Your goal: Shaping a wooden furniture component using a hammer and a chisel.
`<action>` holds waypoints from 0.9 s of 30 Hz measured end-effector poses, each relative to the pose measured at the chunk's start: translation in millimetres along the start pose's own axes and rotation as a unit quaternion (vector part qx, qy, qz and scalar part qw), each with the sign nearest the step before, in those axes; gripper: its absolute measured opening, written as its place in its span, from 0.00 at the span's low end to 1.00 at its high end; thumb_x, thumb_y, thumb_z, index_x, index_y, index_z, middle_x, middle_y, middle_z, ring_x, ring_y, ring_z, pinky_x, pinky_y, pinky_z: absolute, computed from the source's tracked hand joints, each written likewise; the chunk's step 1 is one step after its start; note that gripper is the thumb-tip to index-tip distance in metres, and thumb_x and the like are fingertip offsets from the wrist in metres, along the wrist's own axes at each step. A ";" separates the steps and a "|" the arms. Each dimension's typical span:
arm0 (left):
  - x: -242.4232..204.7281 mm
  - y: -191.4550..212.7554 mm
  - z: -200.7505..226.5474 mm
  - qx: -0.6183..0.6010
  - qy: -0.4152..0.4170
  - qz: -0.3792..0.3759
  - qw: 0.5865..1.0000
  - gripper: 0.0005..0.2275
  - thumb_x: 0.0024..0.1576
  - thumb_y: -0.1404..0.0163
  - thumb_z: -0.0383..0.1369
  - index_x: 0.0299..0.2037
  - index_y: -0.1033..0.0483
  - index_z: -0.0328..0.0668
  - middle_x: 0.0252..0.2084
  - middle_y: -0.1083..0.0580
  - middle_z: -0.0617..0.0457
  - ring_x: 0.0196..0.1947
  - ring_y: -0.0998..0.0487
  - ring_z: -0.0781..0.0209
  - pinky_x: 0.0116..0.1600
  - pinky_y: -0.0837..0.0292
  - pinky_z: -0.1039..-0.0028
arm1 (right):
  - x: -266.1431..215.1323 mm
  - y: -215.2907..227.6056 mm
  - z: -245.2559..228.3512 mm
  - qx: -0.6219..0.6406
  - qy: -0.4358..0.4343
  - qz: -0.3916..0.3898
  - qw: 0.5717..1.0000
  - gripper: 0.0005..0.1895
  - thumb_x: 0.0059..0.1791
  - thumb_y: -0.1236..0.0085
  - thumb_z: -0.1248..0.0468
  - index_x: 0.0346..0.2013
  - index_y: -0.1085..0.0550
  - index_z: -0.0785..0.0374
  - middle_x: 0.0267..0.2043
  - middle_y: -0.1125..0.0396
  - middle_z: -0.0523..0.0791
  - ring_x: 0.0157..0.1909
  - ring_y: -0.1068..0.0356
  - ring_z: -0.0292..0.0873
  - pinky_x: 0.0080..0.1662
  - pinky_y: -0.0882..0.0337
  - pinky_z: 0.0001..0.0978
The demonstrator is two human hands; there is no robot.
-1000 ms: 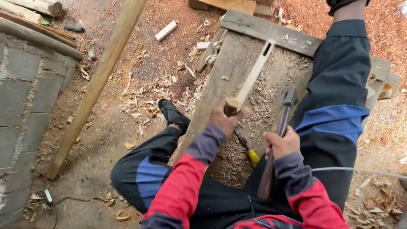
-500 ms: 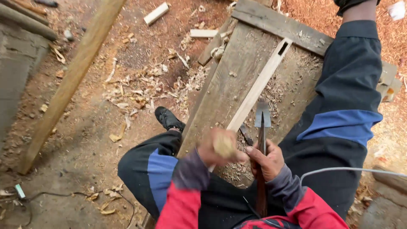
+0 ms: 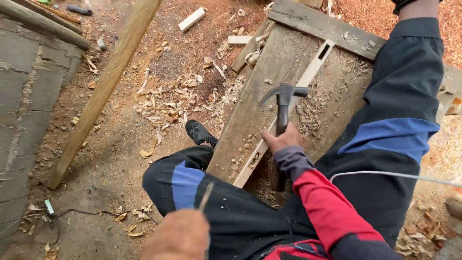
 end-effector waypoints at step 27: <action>-36.1 -28.7 -55.1 0.138 0.073 0.053 0.986 0.12 0.57 0.38 0.31 0.39 0.31 0.41 0.29 0.30 0.53 0.24 0.30 0.61 0.31 0.33 0.71 | 9.8 -5.0 -3.1 0.202 0.065 -0.135 0.968 0.20 0.44 0.31 0.50 0.26 0.30 0.61 0.24 0.34 0.42 0.24 0.35 0.37 0.28 0.31 0.32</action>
Point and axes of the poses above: each hand's wrist, its own x-axis towards the middle knuckle, its own y-axis out of the back of the hand, z = x × y, the point moved 8 cm from there along x, towards the middle knuckle
